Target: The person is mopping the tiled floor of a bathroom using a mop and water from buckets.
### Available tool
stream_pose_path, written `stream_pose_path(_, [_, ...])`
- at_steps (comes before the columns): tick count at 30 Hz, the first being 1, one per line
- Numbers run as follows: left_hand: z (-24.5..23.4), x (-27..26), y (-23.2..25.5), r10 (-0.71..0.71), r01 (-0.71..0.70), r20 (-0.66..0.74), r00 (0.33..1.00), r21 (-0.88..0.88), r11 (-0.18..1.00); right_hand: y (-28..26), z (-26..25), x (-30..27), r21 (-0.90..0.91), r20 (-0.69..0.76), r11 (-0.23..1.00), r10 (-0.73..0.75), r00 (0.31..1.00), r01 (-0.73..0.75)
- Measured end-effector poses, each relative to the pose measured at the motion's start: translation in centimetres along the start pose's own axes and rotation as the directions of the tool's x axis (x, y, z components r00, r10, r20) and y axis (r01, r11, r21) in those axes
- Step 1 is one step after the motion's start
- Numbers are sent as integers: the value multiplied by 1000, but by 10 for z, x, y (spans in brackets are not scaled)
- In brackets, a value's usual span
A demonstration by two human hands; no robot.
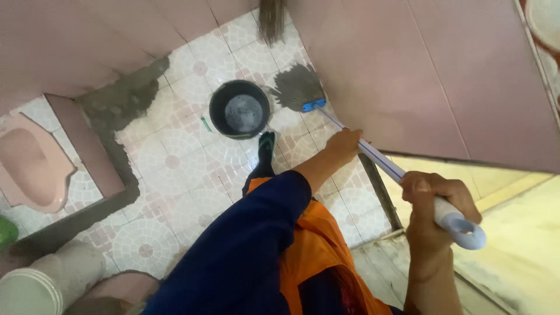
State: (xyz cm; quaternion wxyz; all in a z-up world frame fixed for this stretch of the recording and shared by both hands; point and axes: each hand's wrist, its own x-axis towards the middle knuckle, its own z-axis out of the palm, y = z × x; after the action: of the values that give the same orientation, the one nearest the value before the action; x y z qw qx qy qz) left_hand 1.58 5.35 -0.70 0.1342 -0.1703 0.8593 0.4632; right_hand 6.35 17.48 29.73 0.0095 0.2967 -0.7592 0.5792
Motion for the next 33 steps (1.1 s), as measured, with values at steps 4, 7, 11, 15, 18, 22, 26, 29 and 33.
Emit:
stream_pose_path(4, [76,-17,10,106,-107,-15,994,-61,992,1,-39,-38,-3,-31,1000,-3,1000,3])
stream_pose_path(7, [101,-45,26,328,-351,-189,926,-107,930,7,-65,-55,22,-49,1000,-16,999,17])
stream_pose_path(11, [91,-75,53,228,-240,-101,969,-142,960,27,-100,-75,214,-70,976,51,996,-35])
stream_pose_path(15, [73,-113,58,118,-136,-104,988,-181,974,20,-103,-91,419,-80,897,191,978,-141])
stream_pose_path(18, [55,-141,44,57,-81,-143,988,-162,983,-6,-79,-83,407,-15,902,164,986,-143])
stream_pose_path(22, [41,-183,11,-43,1,-194,980,-211,978,-27,-47,-109,393,68,908,127,990,-143])
stream_pose_path(26, [14,-237,-27,-103,64,-284,953,-143,988,-36,-9,-133,503,144,847,114,983,-172])
stream_pose_path(29, [2,-281,-61,-166,117,-270,948,-190,975,-46,21,-150,567,175,799,120,977,-200])
stream_pose_path(33, [4,-333,-109,-242,197,-275,930,-181,964,-36,48,-187,639,170,733,161,972,-233])
